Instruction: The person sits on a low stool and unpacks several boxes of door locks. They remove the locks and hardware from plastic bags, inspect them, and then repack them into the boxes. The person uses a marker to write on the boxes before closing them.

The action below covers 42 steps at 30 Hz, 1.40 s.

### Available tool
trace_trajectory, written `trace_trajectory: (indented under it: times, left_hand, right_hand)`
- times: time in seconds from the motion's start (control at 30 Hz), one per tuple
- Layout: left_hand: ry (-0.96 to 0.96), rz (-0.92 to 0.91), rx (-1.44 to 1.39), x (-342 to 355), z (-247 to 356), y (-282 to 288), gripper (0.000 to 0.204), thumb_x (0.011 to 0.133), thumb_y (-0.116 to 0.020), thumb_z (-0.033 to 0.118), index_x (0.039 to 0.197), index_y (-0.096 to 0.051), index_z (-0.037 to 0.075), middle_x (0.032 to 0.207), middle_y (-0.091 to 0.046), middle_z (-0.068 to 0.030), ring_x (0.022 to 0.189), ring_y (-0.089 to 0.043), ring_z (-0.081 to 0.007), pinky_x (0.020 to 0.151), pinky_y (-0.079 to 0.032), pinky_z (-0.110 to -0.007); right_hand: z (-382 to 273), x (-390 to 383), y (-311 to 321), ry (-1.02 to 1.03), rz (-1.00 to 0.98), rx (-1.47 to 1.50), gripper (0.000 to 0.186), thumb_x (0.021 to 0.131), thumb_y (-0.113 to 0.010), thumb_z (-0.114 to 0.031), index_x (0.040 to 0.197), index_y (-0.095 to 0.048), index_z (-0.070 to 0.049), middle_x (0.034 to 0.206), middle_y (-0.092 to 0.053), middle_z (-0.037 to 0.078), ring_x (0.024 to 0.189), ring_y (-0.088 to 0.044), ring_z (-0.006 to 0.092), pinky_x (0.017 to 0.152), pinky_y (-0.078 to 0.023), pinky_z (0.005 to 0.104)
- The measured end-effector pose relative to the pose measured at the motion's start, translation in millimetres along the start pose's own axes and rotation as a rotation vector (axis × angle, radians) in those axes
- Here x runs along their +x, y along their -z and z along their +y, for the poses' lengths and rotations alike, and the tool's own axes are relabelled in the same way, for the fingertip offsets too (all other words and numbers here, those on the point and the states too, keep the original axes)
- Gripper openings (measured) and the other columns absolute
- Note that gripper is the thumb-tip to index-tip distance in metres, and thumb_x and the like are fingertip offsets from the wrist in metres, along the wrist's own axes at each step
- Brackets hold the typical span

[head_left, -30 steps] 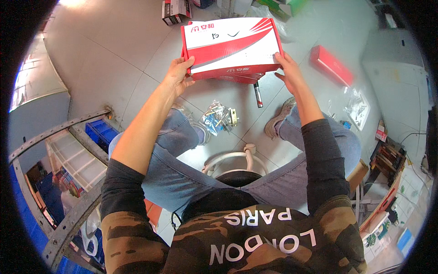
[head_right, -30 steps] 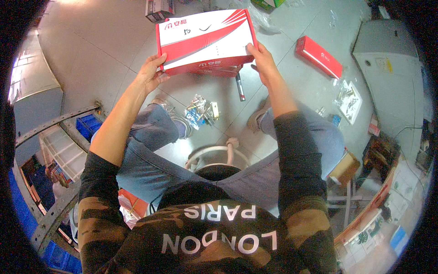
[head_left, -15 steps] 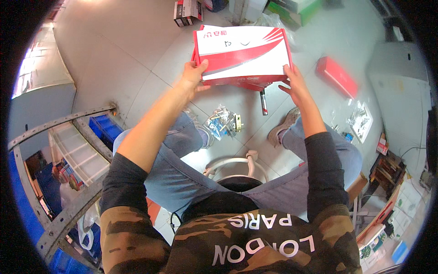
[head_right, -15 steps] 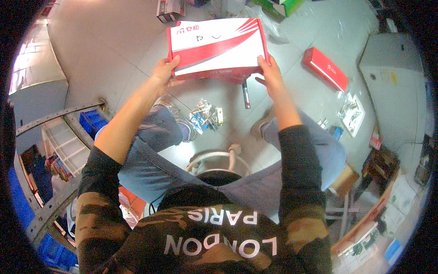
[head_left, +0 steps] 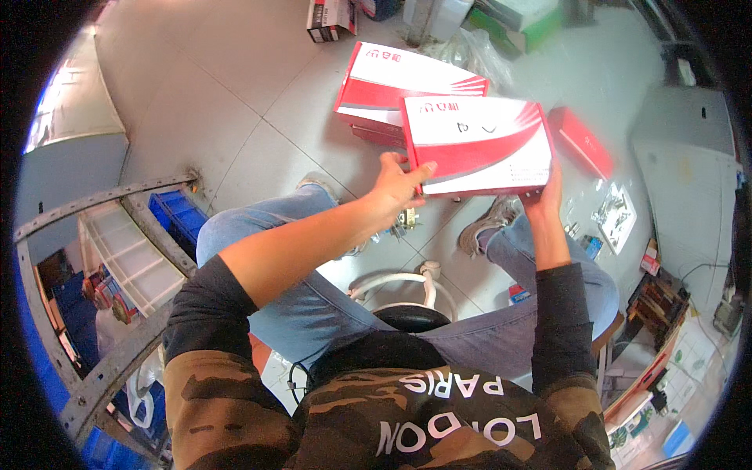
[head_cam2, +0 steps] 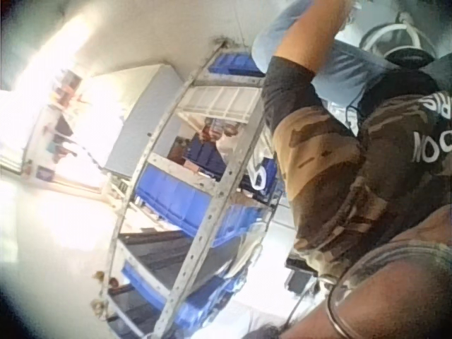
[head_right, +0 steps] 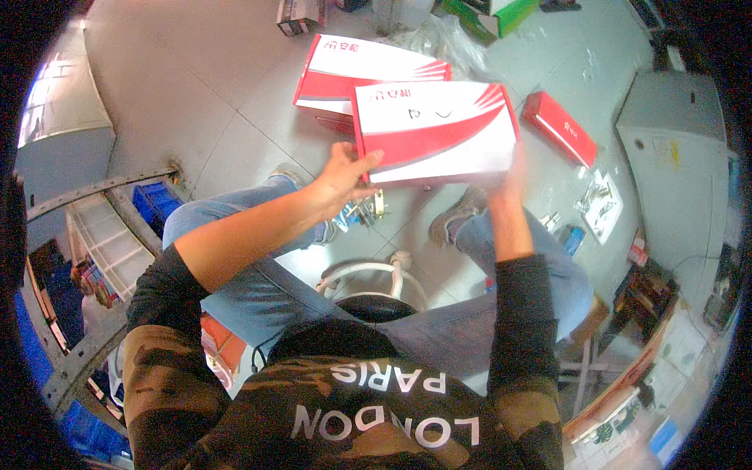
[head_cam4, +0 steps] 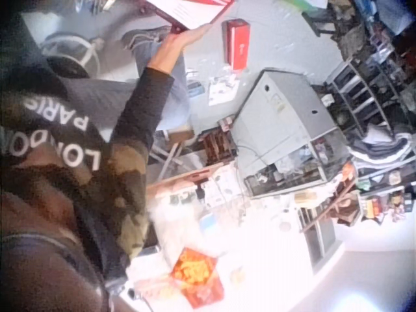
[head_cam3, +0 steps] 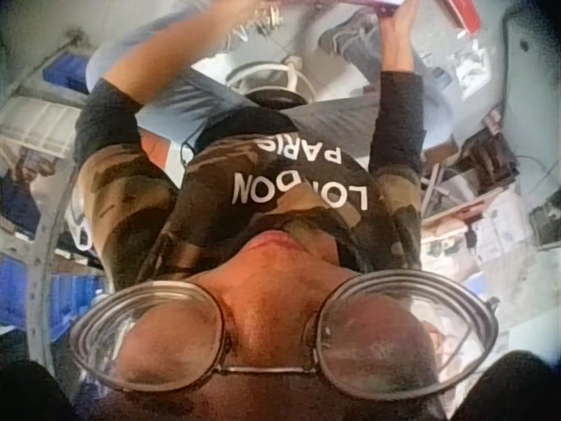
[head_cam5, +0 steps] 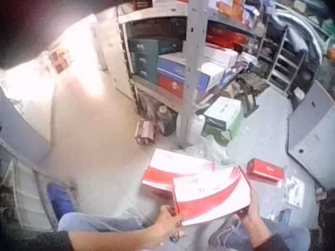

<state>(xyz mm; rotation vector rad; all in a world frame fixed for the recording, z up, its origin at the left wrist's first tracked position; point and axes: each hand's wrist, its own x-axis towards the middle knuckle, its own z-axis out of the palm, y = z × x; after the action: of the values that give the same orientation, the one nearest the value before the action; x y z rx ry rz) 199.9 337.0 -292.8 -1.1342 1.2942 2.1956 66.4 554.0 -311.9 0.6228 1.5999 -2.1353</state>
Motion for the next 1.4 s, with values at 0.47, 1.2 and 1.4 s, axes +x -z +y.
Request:
trace_trajectory:
  times: [0.47,1.2,1.4]
  left_hand:
    - [-0.039,0.158,0.015,37.0,32.4,28.6,0.066,0.071,-0.064,0.027,0.119,-0.022,0.006,0.116,-0.039,-0.0160,0.105,-0.044,-0.0273,0.090,-0.035,-0.044]
    - [0.098,-0.116,0.021,-10.0,7.2,-11.9,0.069,0.078,-0.062,0.030,0.120,-0.016,-0.002,0.116,-0.035,-0.0202,0.107,-0.042,-0.0301,0.084,-0.046,-0.045]
    - [-0.099,-0.362,-0.078,4.8,32.7,-31.1,0.062,0.079,-0.060,0.029,0.124,-0.027,0.004,0.121,-0.037,-0.0116,0.112,-0.039,-0.0250,0.094,-0.036,-0.043]
  right_hand:
    - [14.3,-1.6,-16.1,-0.166,0.016,-0.124,0.038,0.080,-0.052,-0.038,0.104,-0.046,-0.010,0.098,-0.050,0.006,0.087,-0.046,0.0203,0.078,-0.040,0.0418]
    - [-21.8,-46.2,28.9,-0.056,0.264,-0.216,0.055,0.074,-0.054,-0.051,0.120,-0.043,-0.023,0.109,-0.053,-0.001,0.098,-0.049,0.0138,0.075,-0.037,0.0355]
    - [-31.0,-30.8,61.8,0.061,0.178,0.151,0.054,0.079,-0.055,-0.040,0.123,-0.041,-0.012,0.117,-0.049,0.005,0.106,-0.047,0.0211,0.083,-0.043,0.0398]
